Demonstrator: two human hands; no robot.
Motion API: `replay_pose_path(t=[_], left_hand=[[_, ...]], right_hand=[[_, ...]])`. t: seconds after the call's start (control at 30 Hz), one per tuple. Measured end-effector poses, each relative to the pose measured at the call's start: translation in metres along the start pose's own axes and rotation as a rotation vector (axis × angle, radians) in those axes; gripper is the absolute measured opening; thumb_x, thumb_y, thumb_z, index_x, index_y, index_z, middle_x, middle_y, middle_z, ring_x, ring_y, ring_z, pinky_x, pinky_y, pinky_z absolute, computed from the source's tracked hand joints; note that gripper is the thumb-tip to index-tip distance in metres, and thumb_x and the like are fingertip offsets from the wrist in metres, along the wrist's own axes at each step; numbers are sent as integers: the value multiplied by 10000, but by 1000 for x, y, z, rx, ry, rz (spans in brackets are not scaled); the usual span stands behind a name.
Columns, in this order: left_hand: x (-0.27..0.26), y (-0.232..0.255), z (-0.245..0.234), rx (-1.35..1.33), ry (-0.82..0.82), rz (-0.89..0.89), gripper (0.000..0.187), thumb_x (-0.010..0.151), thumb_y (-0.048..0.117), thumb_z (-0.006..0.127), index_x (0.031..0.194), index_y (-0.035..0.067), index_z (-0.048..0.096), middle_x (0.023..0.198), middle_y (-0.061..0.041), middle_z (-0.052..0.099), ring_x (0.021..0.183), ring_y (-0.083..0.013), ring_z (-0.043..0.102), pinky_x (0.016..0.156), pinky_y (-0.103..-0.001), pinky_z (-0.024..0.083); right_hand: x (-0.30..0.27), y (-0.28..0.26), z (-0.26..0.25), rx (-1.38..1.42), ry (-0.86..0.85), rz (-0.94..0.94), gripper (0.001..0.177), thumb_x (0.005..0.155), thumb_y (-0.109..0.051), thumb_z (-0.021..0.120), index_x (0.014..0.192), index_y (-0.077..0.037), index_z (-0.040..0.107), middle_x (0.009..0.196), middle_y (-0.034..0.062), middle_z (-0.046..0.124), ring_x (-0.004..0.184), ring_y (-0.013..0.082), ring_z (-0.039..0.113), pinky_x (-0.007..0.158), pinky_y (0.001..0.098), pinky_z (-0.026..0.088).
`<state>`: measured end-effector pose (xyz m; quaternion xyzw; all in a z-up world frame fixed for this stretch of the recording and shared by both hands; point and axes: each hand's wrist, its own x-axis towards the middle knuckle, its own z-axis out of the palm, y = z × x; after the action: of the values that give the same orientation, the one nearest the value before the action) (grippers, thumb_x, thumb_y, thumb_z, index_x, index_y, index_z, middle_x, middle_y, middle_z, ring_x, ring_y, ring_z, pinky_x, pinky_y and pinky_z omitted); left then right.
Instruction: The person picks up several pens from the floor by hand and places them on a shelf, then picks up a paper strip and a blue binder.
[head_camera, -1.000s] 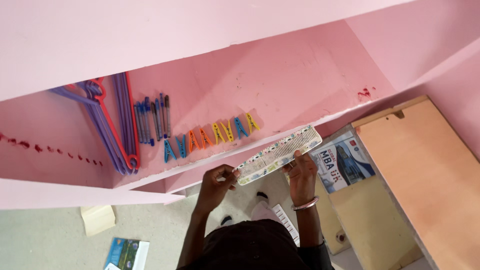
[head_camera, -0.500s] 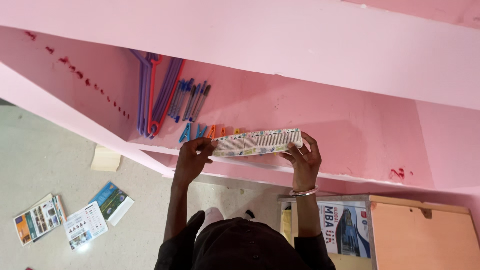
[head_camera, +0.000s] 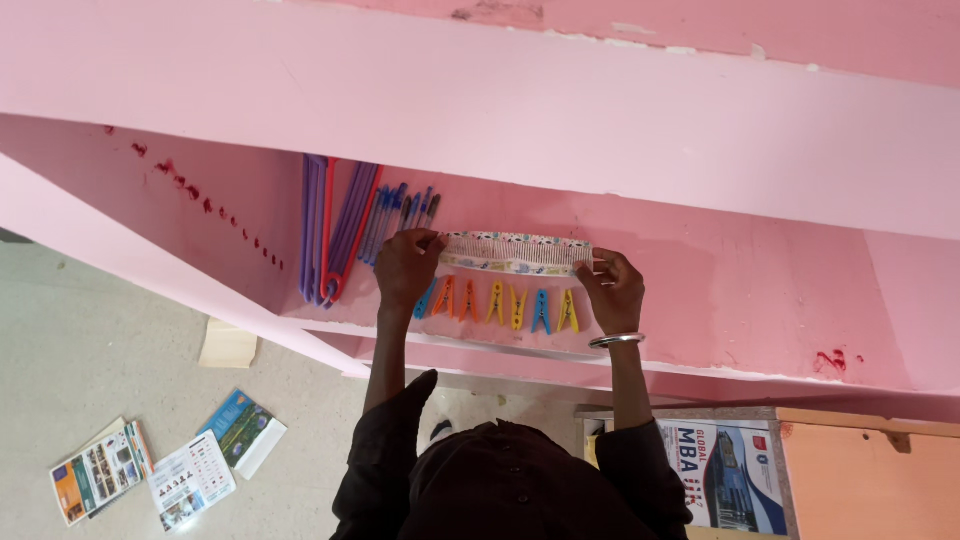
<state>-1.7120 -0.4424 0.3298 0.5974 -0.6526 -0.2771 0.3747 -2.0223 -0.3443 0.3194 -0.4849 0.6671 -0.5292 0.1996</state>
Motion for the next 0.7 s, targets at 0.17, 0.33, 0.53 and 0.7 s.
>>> replay_pose_path(t=[0.17, 0.33, 0.53, 0.7], left_hand=[[30, -17, 17, 134, -52, -11, 257, 901, 370, 744, 960, 130, 813, 832, -49, 783, 730, -214, 749, 658, -371, 561], [43, -33, 34, 337, -38, 51, 242, 916, 403, 752, 947, 166, 788, 815, -50, 761, 710, -219, 740, 623, -382, 569], [42, -48, 45, 392, 129, 224, 258, 837, 410, 824, 863, 160, 764, 766, -43, 726, 720, -229, 713, 594, -403, 545], [30, -38, 27, 195, 195, 275, 292, 834, 361, 852, 970, 123, 753, 742, -6, 729, 714, -216, 716, 631, -398, 540]], right_hand=[[4, -7, 16, -188, 49, 58, 363, 843, -251, 816, 1099, -5, 740, 890, 101, 776, 783, 172, 748, 728, 307, 588], [4, -1, 27, -426, 99, -38, 367, 841, -301, 817, 1081, -31, 749, 900, 92, 759, 811, 224, 742, 770, 367, 591], [0, 3, 34, -627, 100, -86, 358, 829, -302, 843, 1049, -36, 747, 892, 86, 648, 851, 264, 668, 769, 429, 548], [-12, -31, 34, -603, 173, -78, 392, 843, -307, 836, 1109, -37, 734, 926, 93, 673, 782, 239, 677, 686, 391, 556]])
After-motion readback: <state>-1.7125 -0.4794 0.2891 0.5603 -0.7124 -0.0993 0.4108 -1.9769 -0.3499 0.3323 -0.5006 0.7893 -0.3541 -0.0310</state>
